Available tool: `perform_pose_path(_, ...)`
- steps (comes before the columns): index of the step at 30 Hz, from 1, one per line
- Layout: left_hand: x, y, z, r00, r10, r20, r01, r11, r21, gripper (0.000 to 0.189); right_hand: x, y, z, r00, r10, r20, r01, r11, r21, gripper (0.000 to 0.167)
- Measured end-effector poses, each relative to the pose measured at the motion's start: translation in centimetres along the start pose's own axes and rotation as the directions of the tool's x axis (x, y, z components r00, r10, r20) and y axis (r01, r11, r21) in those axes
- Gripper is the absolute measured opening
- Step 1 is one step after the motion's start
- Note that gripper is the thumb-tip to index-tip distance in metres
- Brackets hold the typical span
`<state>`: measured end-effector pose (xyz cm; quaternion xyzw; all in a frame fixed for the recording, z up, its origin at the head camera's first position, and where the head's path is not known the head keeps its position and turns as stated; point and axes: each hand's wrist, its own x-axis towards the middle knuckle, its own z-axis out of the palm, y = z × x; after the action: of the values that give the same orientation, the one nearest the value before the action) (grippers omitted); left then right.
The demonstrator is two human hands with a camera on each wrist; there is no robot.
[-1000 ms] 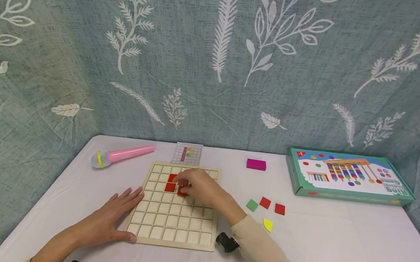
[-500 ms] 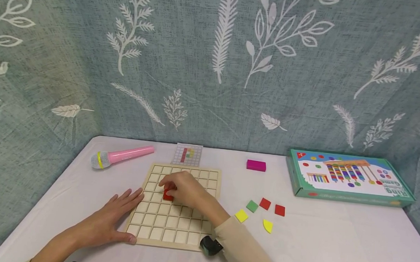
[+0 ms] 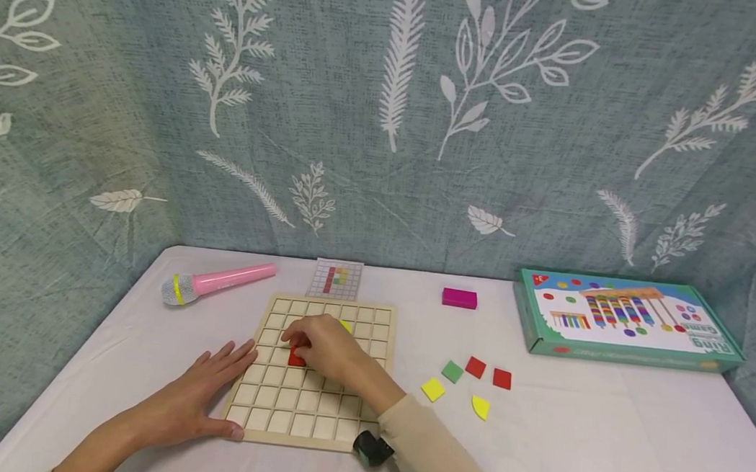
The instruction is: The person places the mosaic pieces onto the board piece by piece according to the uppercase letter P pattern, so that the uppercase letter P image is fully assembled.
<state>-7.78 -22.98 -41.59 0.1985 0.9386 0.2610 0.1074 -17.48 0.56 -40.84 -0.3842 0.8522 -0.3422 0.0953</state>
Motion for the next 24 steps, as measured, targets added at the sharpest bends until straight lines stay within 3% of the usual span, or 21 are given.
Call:
perform_pose_path(16,-0.01,0.14,-0.19,1.000,0.003,-0.005,-0.002,1.000,0.011,0.112,0.12,-0.35,0.09,1.000,0.018,-0.016,-0.019,0.997,-0.074,0.022)
perform_pose_path(24,-0.06,0.26,-0.27,1.000,0.007,-0.004,-0.007,1.000,0.000,0.112,0.10,-0.13,0.04,1.000,0.013,-0.001,-0.013,0.999,-0.032,0.023)
